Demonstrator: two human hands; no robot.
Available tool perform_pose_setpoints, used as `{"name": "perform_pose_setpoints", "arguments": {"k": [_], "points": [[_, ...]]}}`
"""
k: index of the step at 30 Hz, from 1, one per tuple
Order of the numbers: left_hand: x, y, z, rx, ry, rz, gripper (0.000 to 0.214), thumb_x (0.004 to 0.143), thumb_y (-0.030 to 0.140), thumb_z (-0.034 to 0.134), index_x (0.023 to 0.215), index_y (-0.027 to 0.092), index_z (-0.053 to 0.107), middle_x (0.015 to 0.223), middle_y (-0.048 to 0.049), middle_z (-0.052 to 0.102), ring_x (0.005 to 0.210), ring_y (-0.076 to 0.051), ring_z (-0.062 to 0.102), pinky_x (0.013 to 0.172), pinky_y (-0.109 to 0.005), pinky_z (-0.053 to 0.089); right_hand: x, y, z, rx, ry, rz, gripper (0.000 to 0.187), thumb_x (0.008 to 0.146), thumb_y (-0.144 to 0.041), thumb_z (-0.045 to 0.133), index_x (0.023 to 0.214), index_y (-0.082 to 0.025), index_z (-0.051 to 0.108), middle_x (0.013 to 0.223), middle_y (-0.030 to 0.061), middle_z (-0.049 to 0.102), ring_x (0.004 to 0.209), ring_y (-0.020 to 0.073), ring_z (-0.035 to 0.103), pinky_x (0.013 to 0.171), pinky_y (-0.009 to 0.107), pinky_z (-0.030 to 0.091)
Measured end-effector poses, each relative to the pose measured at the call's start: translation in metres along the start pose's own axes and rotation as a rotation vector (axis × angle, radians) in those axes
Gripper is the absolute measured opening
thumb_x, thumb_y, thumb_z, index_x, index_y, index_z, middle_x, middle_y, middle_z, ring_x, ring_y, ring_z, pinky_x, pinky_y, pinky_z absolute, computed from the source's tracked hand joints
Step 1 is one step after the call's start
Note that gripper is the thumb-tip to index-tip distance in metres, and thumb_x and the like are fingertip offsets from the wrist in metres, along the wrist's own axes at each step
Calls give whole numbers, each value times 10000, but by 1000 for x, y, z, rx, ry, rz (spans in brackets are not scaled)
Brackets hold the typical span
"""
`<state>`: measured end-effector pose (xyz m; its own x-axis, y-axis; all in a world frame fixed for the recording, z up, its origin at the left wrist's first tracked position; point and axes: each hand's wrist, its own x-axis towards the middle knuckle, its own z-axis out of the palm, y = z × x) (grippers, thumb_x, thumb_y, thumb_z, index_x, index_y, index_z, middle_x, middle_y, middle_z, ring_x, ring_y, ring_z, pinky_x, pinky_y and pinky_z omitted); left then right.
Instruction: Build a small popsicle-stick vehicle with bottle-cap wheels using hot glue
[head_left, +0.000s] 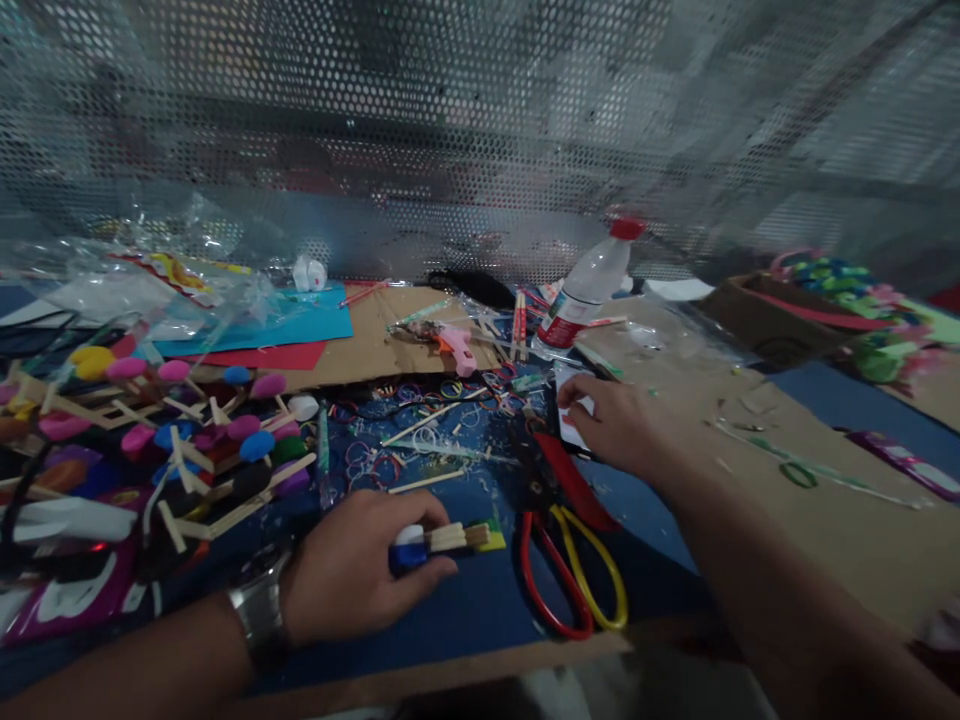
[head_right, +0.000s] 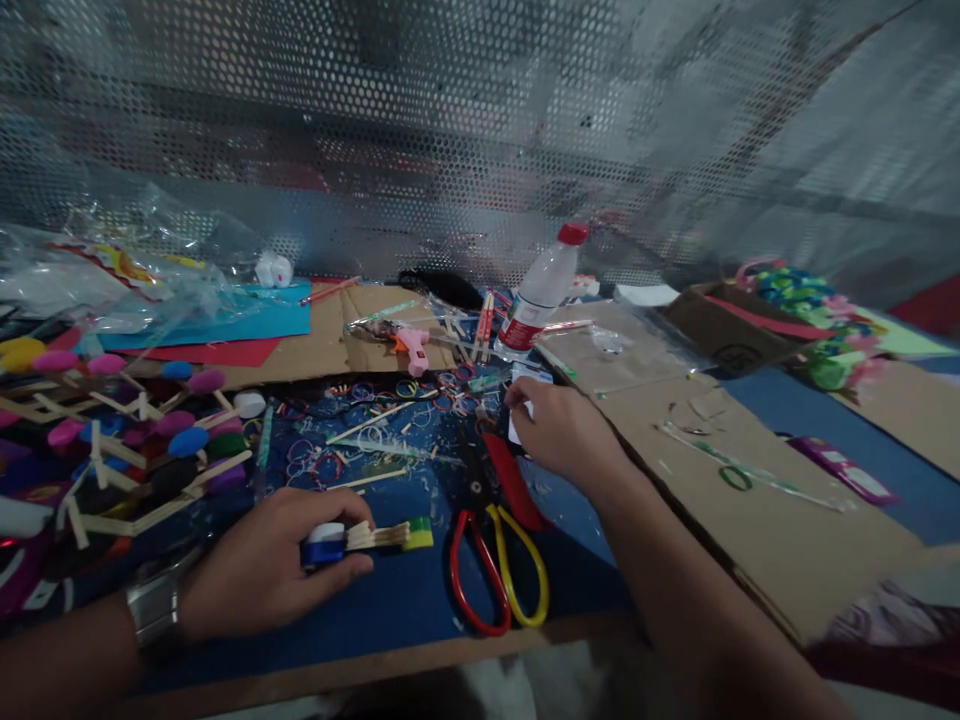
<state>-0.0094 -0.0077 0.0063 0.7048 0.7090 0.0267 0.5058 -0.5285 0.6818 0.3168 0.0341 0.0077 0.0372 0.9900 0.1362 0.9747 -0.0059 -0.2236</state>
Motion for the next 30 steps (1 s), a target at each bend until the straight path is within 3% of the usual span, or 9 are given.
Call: {"name": "perform_pose_setpoints", "arguments": {"k": [2,5,8,12,18,25,30], "points": [[-1,-2,3,34,31,-9,169,909,395,644,958,238,678,844,5,760,756,-211,699,666,-302,424,-7,-18,-1,63,-44,-179,177,857,-154,534,919,-215,689,872,50,737,736,204,647,704,301,442],[-2,-5,7,65,59,4,175,917,402,650,940,231,676,810,-5,749,745,-228,695,648,-309,418,-15,-49,0,192,-188,-574,184,916,-137,539,958,-197,708,941,66,733,864,204,675,783,301,486],[0,-6,8,90,51,47,170,923,378,662,964,214,676,852,-35,734,795,-247,678,686,-327,441,-16,-74,7,193,-287,-710,151,959,-182,597,1010,-194,739,999,78,728,906,202,676,773,300,481],[3,-5,7,94,33,40,145,908,332,700,940,192,681,881,-67,679,889,-267,626,721,-336,457,-8,-87,15,88,-346,-711,111,933,-181,662,980,-192,762,974,70,727,890,199,658,714,292,420],[4,-6,7,74,-12,-15,139,869,265,759,948,181,680,926,-68,665,897,-255,610,751,-347,469,-3,-95,12,1,-451,-662,115,948,-179,620,943,-166,735,957,68,702,852,186,634,667,285,362],[2,-8,8,27,-2,86,228,821,210,818,974,184,651,1010,-45,724,971,-243,652,924,-414,473,-3,-98,8,-74,-482,-607,130,942,-187,559,958,-149,681,992,98,691,818,203,635,649,295,351],[3,-7,5,27,-33,63,317,800,332,847,1006,182,659,1003,-57,718,959,-256,659,865,-400,495,-2,-93,3,-82,-497,-557,83,912,-171,557,926,-154,638,959,104,685,792,213,621,653,307,351]]}}
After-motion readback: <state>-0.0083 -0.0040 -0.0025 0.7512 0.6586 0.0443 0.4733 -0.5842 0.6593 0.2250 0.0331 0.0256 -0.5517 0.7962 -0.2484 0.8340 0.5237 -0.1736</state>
